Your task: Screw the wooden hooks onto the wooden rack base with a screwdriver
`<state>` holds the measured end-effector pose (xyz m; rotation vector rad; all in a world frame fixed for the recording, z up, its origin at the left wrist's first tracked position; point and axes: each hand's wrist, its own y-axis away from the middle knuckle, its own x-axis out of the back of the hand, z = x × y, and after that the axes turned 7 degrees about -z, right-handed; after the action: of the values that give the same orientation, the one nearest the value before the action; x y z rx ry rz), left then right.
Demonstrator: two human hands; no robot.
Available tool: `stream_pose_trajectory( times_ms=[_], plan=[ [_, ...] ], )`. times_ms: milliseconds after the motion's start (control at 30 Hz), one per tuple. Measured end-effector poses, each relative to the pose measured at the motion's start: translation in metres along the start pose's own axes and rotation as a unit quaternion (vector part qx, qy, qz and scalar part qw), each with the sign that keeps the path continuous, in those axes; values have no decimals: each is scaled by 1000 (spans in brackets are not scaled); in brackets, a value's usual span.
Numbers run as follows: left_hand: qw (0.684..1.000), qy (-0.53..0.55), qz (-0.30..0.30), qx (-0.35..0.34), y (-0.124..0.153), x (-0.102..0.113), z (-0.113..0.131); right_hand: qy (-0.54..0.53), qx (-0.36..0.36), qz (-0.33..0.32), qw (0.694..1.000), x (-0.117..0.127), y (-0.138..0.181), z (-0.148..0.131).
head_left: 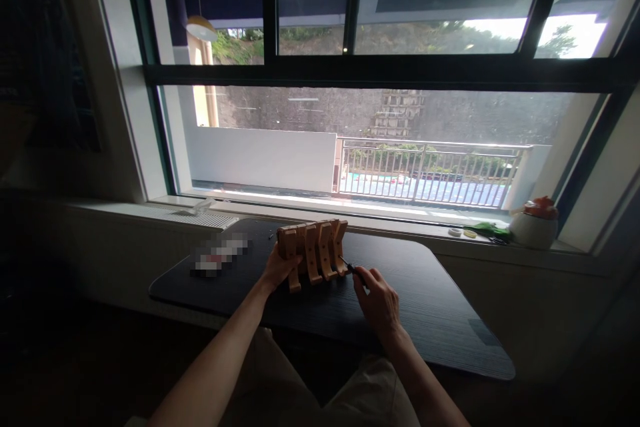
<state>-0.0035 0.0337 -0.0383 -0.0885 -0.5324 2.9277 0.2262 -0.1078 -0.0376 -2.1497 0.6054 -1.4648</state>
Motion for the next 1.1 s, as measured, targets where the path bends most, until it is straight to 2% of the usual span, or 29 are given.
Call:
stream_pose_trajectory(
  times_ms=[400,900,1100],
  plan=[
    [1000,0,-8,4,-2,1,-4,-24,-4,-9,1000,-2,-2,3],
    [1000,8,-10,-1,0,0,0,-61,-72,-25,995,-2,-4,4],
    [1000,12,-3,6,1,-1,2,-66,-35,-22,997,-2,-5,0]
  ],
)
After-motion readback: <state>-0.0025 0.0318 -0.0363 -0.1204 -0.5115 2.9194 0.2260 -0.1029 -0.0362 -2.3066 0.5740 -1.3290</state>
